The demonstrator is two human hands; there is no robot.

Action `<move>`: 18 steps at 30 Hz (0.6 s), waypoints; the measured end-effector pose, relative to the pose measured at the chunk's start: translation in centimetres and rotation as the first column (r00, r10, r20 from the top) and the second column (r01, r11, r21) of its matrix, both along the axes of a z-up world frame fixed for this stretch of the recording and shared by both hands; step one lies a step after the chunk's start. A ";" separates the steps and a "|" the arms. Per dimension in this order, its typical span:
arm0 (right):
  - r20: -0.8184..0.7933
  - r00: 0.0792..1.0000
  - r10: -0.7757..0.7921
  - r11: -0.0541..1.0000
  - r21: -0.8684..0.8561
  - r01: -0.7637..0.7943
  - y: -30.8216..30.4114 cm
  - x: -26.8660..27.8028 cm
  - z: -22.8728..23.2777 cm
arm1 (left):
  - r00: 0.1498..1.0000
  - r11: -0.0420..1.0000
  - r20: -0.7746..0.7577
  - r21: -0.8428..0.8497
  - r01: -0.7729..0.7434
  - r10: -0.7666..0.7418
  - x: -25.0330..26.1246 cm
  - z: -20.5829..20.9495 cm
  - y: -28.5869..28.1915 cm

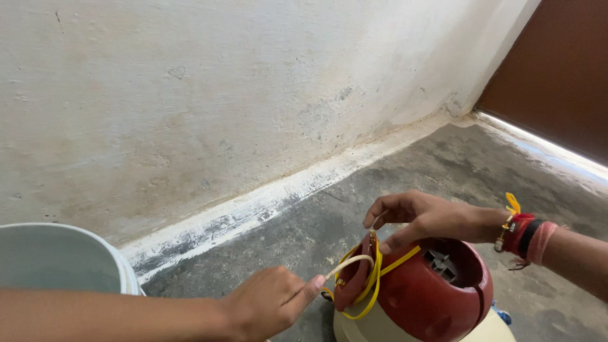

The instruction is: The person wipes the exterior of a red and cream-colored appliance with a blue cloth. They also untangle and organize the appliance's yellow and white power cords on the floor. The person repeatedly wipes the top and sides of the appliance throughout the clip.

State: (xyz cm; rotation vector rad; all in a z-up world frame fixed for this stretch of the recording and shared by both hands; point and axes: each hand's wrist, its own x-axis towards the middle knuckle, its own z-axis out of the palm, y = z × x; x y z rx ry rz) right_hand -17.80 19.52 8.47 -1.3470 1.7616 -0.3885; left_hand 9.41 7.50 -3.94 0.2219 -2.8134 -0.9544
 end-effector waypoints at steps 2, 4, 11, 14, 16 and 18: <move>0.108 0.940 0.325 0.943 -0.113 -0.313 0.5 -0.1 0.5 | 0.998 0.998 0.045 -0.043 0.044 -0.042 0.3 0.3 -0.9; -0.101 0.935 0.339 0.930 -0.113 -0.349 0.7 0.2 0.8 | 0.993 0.996 0.106 -0.066 0.057 -0.050 0.1 0.8 -2.0; -0.641 0.753 0.148 0.977 -0.026 -0.214 1.9 4.4 2.4 | 0.982 0.960 -0.172 -0.253 -0.118 0.075 -1.1 1.1 -2.9; -0.802 0.541 0.256 0.922 0.033 -0.387 2.5 5.3 2.1 | 0.961 0.939 -0.265 -0.306 -0.160 0.077 -0.8 1.8 -0.6; -0.799 0.549 0.246 0.909 -0.007 -0.417 2.4 5.7 1.7 | 0.991 0.968 -0.082 -0.216 -0.124 0.108 -0.9 2.7 1.7; -0.796 0.560 0.231 0.920 -0.009 -0.392 2.4 6.3 1.5 | 0.974 0.991 0.183 0.006 -0.133 0.130 -1.6 3.4 3.9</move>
